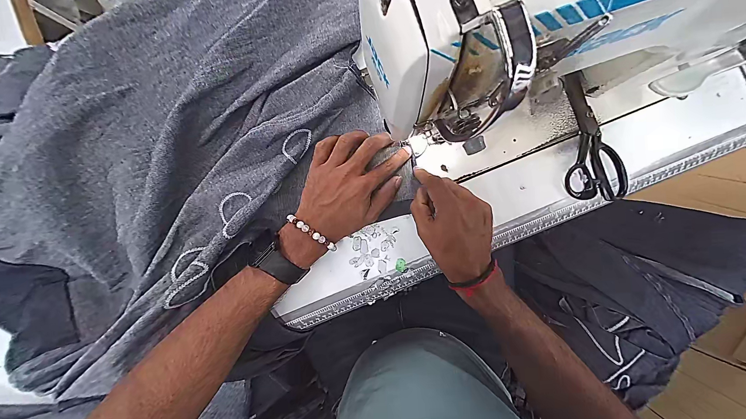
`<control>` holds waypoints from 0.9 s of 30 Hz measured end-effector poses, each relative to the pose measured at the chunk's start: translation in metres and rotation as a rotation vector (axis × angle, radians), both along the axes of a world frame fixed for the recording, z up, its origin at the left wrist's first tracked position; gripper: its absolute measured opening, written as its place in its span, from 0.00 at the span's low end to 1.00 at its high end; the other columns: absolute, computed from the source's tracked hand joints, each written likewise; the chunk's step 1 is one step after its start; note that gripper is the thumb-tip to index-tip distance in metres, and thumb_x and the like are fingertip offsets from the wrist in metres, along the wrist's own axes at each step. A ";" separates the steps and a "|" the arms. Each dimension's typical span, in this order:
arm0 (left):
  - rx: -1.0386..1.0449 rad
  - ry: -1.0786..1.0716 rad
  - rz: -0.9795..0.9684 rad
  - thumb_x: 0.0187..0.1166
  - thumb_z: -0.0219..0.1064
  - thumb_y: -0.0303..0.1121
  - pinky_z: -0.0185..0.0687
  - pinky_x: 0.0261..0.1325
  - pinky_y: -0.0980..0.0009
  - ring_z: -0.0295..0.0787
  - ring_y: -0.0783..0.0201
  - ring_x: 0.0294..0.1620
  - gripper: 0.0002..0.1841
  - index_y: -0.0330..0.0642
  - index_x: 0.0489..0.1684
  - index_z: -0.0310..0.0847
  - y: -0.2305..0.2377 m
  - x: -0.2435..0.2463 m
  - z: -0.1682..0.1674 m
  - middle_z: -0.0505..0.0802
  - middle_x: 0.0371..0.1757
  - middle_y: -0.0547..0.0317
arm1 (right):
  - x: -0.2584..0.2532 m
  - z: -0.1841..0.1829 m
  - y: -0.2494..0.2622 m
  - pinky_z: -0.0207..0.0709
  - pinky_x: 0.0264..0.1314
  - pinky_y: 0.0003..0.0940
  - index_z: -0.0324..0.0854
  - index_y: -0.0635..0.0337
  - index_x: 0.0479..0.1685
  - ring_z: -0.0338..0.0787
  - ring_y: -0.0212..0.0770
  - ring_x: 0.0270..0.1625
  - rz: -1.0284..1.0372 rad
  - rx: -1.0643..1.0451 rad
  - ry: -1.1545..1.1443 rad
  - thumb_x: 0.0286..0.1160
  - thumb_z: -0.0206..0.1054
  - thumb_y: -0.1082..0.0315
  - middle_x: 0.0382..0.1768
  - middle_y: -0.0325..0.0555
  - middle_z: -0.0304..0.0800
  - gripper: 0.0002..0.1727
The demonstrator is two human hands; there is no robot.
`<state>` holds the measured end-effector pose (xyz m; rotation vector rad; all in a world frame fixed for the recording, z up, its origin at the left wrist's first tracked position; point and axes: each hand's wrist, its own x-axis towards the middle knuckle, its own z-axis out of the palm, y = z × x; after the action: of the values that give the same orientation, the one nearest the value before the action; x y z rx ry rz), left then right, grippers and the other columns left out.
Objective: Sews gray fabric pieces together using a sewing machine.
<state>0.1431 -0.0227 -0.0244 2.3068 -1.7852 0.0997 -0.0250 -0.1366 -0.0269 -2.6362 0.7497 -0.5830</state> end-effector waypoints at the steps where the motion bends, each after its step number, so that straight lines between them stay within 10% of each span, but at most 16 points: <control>1: -0.008 0.005 -0.005 0.89 0.51 0.54 0.60 0.80 0.49 0.73 0.52 0.79 0.23 0.71 0.77 0.81 0.000 0.001 0.000 0.83 0.77 0.61 | 0.000 0.001 0.000 0.76 0.24 0.37 0.91 0.55 0.62 0.87 0.42 0.28 0.018 -0.015 0.018 0.80 0.63 0.66 0.28 0.42 0.88 0.17; 19: -0.163 -0.016 -0.131 0.85 0.60 0.42 0.66 0.75 0.48 0.80 0.48 0.71 0.16 0.57 0.62 0.92 0.002 0.005 -0.002 0.91 0.66 0.55 | 0.020 0.017 -0.002 0.82 0.35 0.39 0.88 0.63 0.63 0.91 0.49 0.39 0.103 -0.070 0.207 0.84 0.60 0.70 0.37 0.50 0.89 0.16; 27: -0.158 -0.020 -0.218 0.85 0.59 0.38 0.68 0.74 0.49 0.82 0.48 0.70 0.16 0.54 0.62 0.92 -0.001 0.010 0.001 0.91 0.66 0.55 | 0.029 0.011 -0.010 0.81 0.34 0.44 0.85 0.60 0.48 0.90 0.51 0.41 0.050 -0.070 0.085 0.86 0.60 0.65 0.36 0.50 0.86 0.10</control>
<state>0.1534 -0.0242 -0.0238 1.9982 -1.9494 0.2193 0.0039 -0.1464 -0.0160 -2.7505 0.6969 -0.4942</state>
